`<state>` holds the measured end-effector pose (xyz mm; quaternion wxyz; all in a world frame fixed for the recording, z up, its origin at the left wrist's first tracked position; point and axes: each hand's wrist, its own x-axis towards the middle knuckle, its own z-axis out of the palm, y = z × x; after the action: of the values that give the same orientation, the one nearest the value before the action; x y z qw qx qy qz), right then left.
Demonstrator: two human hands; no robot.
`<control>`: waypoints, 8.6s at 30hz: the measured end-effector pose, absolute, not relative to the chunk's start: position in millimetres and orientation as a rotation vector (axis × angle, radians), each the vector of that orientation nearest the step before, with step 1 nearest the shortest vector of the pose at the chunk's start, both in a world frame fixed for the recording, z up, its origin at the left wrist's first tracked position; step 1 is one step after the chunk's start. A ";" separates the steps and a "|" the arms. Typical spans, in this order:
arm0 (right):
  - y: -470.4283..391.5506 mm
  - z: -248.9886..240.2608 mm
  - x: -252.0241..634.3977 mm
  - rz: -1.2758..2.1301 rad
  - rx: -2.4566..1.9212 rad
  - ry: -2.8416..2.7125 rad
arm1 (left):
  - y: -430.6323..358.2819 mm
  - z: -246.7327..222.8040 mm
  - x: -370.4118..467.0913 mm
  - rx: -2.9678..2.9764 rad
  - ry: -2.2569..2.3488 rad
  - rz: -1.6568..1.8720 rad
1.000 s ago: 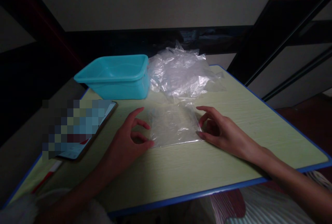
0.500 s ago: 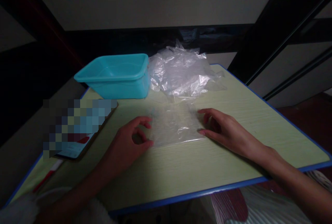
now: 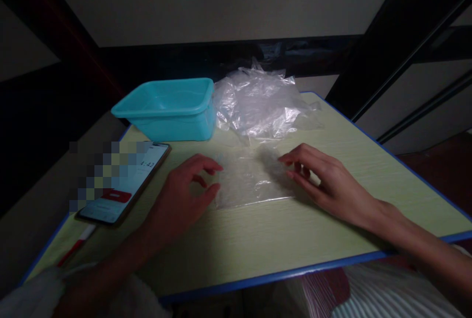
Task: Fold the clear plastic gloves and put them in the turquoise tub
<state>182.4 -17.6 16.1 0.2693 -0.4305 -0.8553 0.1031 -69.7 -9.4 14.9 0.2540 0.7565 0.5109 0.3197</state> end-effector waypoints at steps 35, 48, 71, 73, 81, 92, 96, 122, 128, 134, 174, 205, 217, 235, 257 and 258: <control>10.9 -10.8 166.6 0.412 -0.968 -2.928 | 2.6 -10.0 -65.3 2.754 0.472 0.111; 24.4 -9.0 182.9 0.363 -1.135 -2.947 | 2.1 -9.2 -66.2 2.757 0.494 0.032; 19.8 -8.4 182.6 0.218 -1.085 -2.765 | -9.7 -20.6 -54.6 2.770 1.098 0.423; 18.3 -5.9 180.2 0.265 -1.070 -2.774 | -8.4 -25.1 -55.8 2.781 1.152 0.472; 10.6 4.7 163.9 0.405 -1.079 -2.836 | -5.4 -33.7 -52.8 2.807 1.231 0.436; 8.3 -4.5 159.4 0.498 -1.132 -2.861 | -5.5 -38.7 -49.7 2.822 1.241 0.320; 8.1 -7.8 159.2 0.504 -1.155 -2.871 | -7.1 -38.2 -48.9 2.859 1.282 0.277; 19.1 -6.7 179.1 0.410 -1.285 -2.876 | -10.4 -33.5 -46.3 2.817 1.443 0.200; 17.6 -5.3 176.9 0.363 -1.288 -2.870 | -9.7 -35.0 -46.0 2.846 1.430 0.264; 19.7 2.3 173.3 0.174 -1.194 -2.669 | -12.7 -25.5 -47.2 2.909 1.060 0.283; 25.1 -11.2 145.4 0.547 -0.708 -2.905 | -26.6 -3.8 -44.9 2.791 0.263 0.185; -24.0 32.1 171.2 0.351 -0.865 -3.066 | -16.2 -5.7 -62.7 3.085 0.574 0.556; -31.3 20.2 167.6 0.065 -0.880 -3.068 | -16.9 -8.1 -59.3 3.033 0.621 0.737; -18.1 22.7 179.0 0.141 -0.892 -3.093 | -6.7 -8.3 -65.4 3.126 0.698 0.657; 0.1 16.6 180.6 -0.203 -0.580 -2.961 | -0.8 -12.8 -70.1 3.089 0.969 0.788; 0.7 16.8 181.1 -0.201 -0.590 -2.951 | -1.3 -13.0 -69.8 3.079 0.978 0.794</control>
<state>181.1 0.7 16.8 0.0626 -0.1953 -0.9765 -0.0666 -69.8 -1.3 -13.0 -0.0923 0.9216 0.2927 0.2377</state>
